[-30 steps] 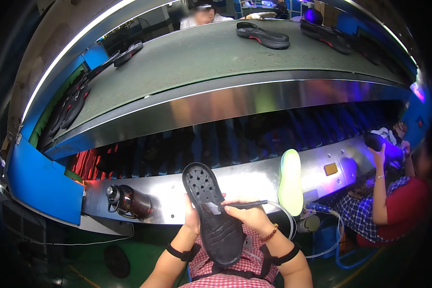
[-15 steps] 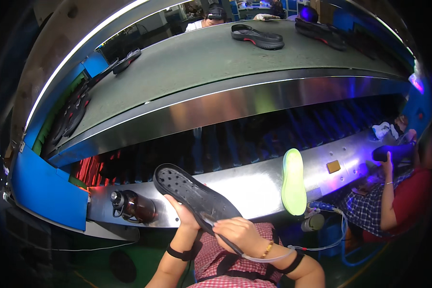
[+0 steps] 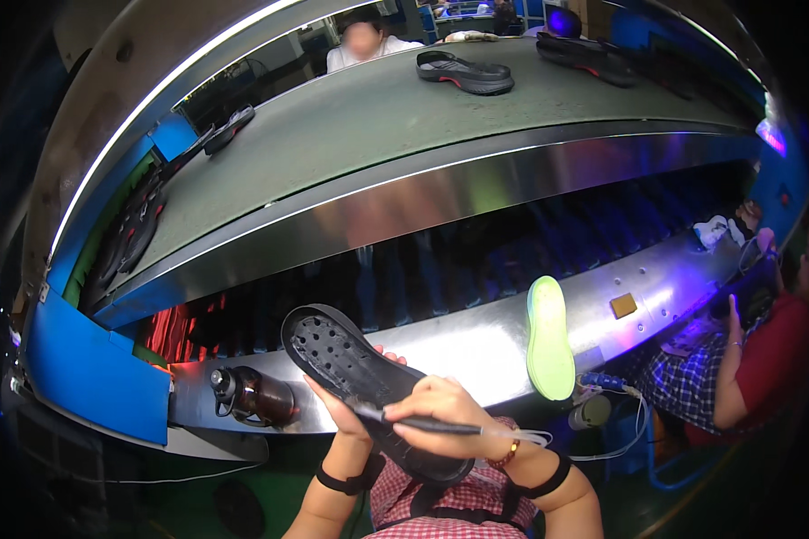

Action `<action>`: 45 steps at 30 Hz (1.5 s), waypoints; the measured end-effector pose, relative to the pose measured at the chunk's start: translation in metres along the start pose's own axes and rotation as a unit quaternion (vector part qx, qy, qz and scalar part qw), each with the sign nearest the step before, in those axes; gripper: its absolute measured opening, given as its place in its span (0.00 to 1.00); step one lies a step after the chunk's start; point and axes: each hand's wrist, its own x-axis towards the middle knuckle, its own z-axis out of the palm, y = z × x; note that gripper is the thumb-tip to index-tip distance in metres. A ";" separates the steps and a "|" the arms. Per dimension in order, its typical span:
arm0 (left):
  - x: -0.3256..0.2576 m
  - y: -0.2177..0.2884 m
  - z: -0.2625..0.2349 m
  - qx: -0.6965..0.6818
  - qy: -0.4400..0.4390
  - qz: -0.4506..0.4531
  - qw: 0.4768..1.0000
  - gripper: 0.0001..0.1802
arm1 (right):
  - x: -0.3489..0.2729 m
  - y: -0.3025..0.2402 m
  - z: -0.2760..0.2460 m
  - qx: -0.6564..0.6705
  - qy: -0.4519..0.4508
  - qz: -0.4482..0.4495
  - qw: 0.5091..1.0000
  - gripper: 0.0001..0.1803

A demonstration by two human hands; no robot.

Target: Applying glue to the bottom of shoe soles using a brush at a production line station.

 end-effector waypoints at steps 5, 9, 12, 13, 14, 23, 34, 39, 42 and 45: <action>0.000 0.005 0.021 0.012 0.060 0.083 0.995 0.53 | -0.016 -0.005 -0.004 0.119 0.020 0.050 0.991 0.12; 0.002 0.010 0.034 0.027 -0.060 0.129 0.989 0.52 | -0.014 -0.006 -0.008 0.019 -0.012 0.003 1.000 0.12; 0.000 0.020 0.032 0.012 -0.094 0.149 0.984 0.55 | -0.017 -0.022 -0.014 0.060 -0.065 -0.003 0.996 0.13; -0.001 0.020 0.032 -0.024 -0.079 0.153 0.985 0.57 | -0.020 -0.021 -0.017 0.125 -0.048 0.014 0.991 0.12; -0.001 0.022 0.032 -0.025 -0.076 0.154 0.985 0.57 | -0.020 -0.018 -0.017 0.072 0.005 0.020 0.997 0.12; 0.004 0.033 0.052 0.030 -0.148 0.197 0.969 0.50 | -0.031 -0.010 -0.020 0.251 0.041 0.115 0.960 0.12; 0.004 0.033 0.046 0.047 -0.146 0.200 0.968 0.51 | -0.036 0.003 -0.017 0.234 0.039 0.110 0.965 0.11; 0.004 0.036 0.055 0.047 -0.167 0.214 0.961 0.51 | -0.031 -0.006 -0.026 0.300 -0.036 0.048 0.952 0.10; 0.007 0.033 0.062 0.055 -0.163 0.219 0.961 0.50 | -0.040 0.002 -0.022 0.247 0.040 0.117 0.961 0.10; 0.004 0.038 0.052 0.022 -0.108 0.215 0.970 0.50 | -0.033 -0.005 -0.022 0.119 -0.029 0.022 0.992 0.10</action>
